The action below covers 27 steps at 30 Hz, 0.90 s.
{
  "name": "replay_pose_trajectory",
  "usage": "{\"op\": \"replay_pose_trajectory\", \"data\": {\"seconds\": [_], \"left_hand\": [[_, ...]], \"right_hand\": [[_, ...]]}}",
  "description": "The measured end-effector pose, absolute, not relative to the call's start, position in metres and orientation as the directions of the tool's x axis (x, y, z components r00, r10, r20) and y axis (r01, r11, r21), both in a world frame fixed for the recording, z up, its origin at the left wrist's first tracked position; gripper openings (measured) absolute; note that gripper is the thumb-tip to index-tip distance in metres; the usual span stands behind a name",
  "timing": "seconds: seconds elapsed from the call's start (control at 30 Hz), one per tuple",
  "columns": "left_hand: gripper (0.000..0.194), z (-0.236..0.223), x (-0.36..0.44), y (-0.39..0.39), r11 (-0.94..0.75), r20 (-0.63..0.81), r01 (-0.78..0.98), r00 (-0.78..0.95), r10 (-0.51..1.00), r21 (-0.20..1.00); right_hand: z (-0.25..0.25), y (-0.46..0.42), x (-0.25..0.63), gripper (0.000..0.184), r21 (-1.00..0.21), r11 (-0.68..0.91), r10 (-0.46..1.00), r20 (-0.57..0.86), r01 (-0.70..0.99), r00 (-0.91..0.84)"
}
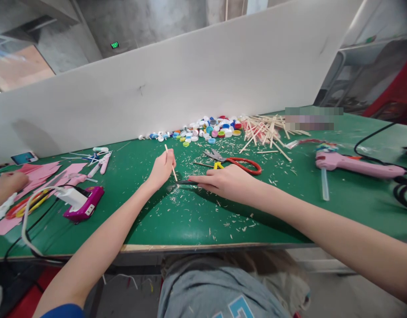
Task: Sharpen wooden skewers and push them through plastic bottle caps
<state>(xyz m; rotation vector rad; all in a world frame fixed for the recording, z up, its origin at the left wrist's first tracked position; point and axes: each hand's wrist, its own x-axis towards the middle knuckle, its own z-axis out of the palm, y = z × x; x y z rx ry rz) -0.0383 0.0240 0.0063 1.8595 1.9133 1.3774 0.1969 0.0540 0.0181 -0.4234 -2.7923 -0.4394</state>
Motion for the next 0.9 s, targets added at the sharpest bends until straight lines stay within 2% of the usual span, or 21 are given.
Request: {"op": "replay_pose_trajectory", "data": {"seconds": [0.3,0.9], "left_hand": [[0.054,0.0064,-0.0391,0.0241,-0.175,0.471,0.728,-0.224,0.853,0.663],[0.053,0.0066,-0.0379,0.0235,-0.177,0.475,0.724,-0.23,0.849,0.667]], "right_hand": [[0.0235,0.0537,0.1969,0.036,0.205,0.91,0.285,0.322,0.361,-0.903],[0.0271,0.0512,0.1952,0.038,0.082,0.95,0.266,0.29,0.3,-0.919]]}}
